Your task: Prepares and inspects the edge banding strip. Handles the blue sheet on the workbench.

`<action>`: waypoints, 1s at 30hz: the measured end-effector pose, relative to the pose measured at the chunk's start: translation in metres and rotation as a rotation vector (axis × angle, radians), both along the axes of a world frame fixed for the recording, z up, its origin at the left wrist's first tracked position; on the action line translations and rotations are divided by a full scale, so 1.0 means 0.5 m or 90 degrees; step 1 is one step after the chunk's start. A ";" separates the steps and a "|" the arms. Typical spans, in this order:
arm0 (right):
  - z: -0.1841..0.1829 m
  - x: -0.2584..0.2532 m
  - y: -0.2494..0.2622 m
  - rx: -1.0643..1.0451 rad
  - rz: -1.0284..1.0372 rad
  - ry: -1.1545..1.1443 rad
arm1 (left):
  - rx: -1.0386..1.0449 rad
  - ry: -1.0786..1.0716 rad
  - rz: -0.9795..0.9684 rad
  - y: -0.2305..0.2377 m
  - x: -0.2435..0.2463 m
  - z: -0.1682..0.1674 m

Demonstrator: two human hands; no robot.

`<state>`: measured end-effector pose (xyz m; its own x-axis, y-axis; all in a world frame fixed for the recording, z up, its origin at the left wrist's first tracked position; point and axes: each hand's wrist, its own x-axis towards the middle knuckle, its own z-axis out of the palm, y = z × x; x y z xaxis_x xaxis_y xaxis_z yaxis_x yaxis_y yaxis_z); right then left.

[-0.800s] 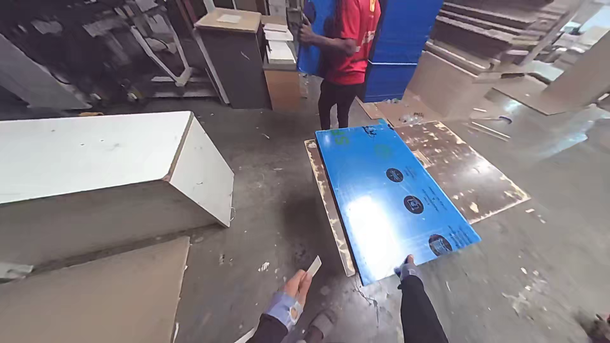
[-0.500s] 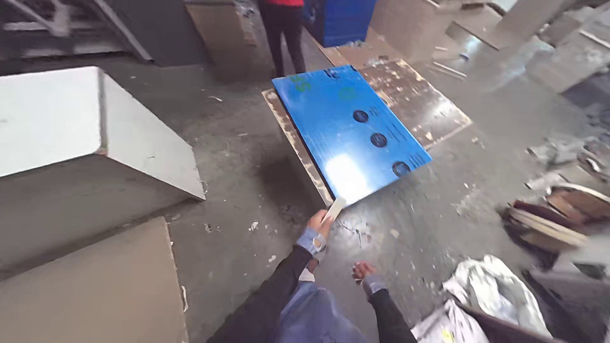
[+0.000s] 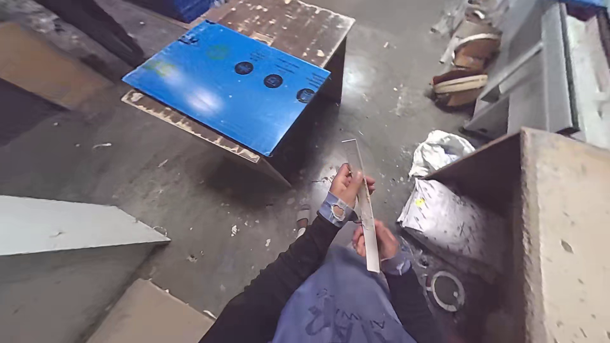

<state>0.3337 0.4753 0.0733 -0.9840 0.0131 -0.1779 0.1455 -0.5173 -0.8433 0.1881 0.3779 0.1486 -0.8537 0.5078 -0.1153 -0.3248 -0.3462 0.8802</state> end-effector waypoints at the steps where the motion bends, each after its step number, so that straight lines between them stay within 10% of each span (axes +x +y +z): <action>1: 0.016 0.029 0.005 0.013 -0.009 0.012 | 0.007 0.003 -0.023 0.014 0.023 0.003; 15: 0.042 0.173 0.050 0.132 -0.151 -0.055 | 0.197 -0.113 -0.242 0.123 0.162 -0.020; 30: 0.047 0.187 0.048 0.204 -0.200 -0.048 | 0.154 -0.163 -0.197 0.169 0.196 0.010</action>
